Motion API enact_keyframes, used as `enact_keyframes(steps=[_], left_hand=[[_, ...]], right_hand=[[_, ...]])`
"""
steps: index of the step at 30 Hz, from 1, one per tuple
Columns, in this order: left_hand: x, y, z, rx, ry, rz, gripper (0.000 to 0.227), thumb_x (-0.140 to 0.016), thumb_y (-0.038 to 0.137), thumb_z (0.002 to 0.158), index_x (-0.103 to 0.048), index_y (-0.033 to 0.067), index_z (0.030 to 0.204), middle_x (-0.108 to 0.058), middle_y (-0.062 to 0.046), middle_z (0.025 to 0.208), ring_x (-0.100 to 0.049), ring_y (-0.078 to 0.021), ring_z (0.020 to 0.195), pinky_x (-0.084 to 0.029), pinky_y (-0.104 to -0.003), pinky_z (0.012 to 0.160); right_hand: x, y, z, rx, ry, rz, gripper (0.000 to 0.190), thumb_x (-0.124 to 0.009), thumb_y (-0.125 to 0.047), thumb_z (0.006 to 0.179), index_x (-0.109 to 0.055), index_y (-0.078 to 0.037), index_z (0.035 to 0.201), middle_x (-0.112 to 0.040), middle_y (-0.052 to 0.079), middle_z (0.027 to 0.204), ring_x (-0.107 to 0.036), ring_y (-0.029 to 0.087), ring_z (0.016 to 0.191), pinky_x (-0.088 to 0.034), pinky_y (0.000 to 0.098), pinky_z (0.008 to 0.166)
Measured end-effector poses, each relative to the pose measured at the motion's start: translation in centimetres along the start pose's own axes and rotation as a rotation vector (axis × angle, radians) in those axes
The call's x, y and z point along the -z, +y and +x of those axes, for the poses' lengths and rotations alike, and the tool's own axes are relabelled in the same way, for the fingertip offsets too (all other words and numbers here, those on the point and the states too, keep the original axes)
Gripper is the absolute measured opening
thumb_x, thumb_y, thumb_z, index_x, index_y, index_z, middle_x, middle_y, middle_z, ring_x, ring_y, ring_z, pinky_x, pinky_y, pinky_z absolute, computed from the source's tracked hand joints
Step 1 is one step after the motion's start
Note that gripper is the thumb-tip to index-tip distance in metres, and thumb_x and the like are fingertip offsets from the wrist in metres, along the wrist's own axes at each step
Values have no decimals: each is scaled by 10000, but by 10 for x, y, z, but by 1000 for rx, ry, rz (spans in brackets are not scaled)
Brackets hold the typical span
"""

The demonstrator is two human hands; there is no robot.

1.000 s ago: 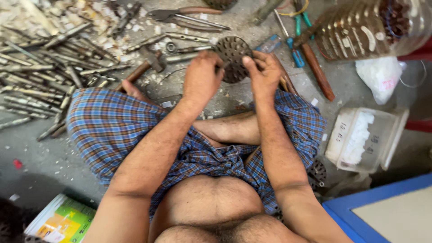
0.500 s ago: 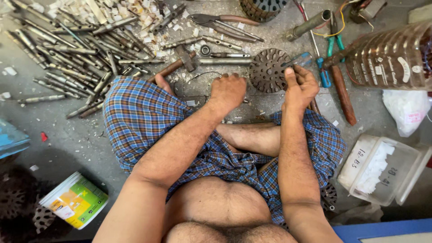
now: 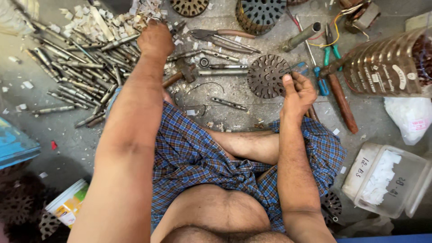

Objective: The person sits on the floor and assembles motor components by inserting metal rods into a circular stator using a hammer. They repeatedly pick up rods, align them with the stator slots, and tap them into place.

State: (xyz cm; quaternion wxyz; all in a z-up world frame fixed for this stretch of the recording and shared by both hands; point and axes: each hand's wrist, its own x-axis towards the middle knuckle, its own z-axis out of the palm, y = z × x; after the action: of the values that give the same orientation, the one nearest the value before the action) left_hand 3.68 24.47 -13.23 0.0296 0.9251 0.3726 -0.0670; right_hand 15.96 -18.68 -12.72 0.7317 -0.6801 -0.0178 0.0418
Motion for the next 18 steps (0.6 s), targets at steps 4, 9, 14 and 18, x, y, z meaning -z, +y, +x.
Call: enact_keyframes(steps=[4,9,14,18], left_hand=[[-23,16,-1,22,309,123,216,-750,188,836,-750,150,1049,-671,-129,1166,-609,-338,1137,-593,-468,797],[34,43,-19,-64,379,5,243,-814,209,823,-750,94,1027,-721,-125,988,-683,-376,917,-571,-491,696],[112,85,-97,-393,229,-714,273,-910,230,839,-759,39,960,-746,-151,815,-738,-304,722,-570,-423,664],[145,127,-134,-510,73,-875,266,-898,225,838,-761,36,966,-749,-151,804,-742,-275,700,-581,-404,662]], right_hand=[[0,-6,-2,-34,0,-4,272,-810,24,880,-694,68,1121,-751,90,952,-678,118,811,-555,228,764],[-5,-7,-2,-13,-16,18,279,-821,6,890,-689,62,1130,-748,82,956,-676,112,818,-554,225,772],[-2,-5,-3,-30,-13,57,319,-847,-28,881,-687,52,1146,-749,74,965,-682,110,828,-554,224,768],[-8,-5,-11,-103,-15,62,334,-837,-70,883,-685,27,1164,-748,53,956,-665,95,793,-531,213,700]])
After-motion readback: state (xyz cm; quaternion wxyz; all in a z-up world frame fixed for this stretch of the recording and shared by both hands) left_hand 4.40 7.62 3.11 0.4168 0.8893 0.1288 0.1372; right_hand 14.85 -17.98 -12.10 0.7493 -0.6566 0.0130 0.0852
